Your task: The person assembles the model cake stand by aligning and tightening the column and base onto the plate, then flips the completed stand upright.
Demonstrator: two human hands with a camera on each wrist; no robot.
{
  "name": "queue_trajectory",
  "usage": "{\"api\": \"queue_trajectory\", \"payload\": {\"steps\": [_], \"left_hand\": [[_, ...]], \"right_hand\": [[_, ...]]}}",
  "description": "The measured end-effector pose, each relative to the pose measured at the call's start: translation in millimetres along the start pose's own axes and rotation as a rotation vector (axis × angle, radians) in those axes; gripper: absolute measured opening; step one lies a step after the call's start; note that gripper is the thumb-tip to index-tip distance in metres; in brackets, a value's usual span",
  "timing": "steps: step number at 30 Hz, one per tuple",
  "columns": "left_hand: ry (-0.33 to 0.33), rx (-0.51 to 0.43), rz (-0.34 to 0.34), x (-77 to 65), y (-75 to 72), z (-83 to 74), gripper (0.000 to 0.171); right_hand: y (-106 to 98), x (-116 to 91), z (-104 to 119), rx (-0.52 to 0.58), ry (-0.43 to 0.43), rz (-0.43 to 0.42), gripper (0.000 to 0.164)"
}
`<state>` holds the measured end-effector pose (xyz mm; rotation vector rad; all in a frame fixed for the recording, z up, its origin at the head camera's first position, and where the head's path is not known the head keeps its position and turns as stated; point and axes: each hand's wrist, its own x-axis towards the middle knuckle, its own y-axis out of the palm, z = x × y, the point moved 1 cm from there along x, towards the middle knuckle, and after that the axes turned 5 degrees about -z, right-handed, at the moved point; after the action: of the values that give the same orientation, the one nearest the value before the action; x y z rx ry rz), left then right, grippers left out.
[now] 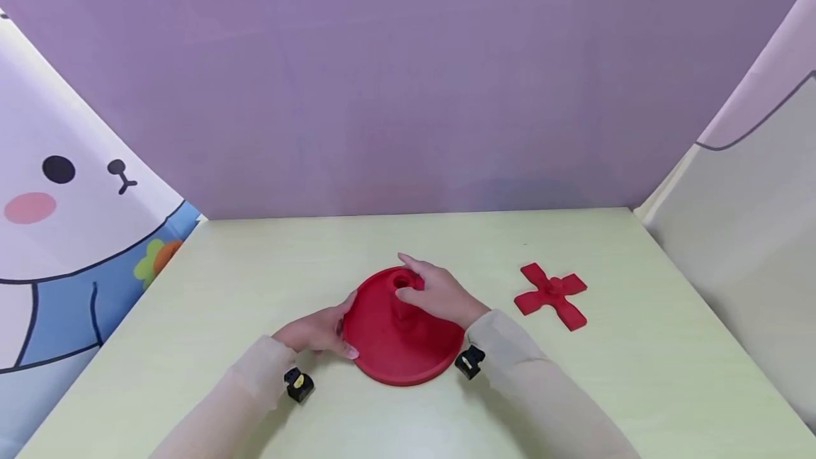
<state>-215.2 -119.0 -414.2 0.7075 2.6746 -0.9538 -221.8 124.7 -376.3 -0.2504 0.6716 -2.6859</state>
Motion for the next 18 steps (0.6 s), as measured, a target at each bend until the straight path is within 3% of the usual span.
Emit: {"api": "queue_trajectory", "payload": {"steps": [5, 14, 18], "left_hand": [[-0.021, 0.035, -0.012, -0.3, 1.3, 0.1, 0.112], [-0.031, 0.002, -0.011, -2.1, 0.9, -2.5, 0.11], [-0.031, -0.008, -0.009, -1.5, 0.9, -2.1, 0.11]], "right_hand": [[0.3, -1.4, -20.7, 0.261, 0.046, -0.006, 0.06], [6.1, 2.0, -38.0, 0.39, 0.038, 0.049, 0.07], [9.9, 4.3, -39.3, 0.389, 0.056, 0.012, 0.067]]}}
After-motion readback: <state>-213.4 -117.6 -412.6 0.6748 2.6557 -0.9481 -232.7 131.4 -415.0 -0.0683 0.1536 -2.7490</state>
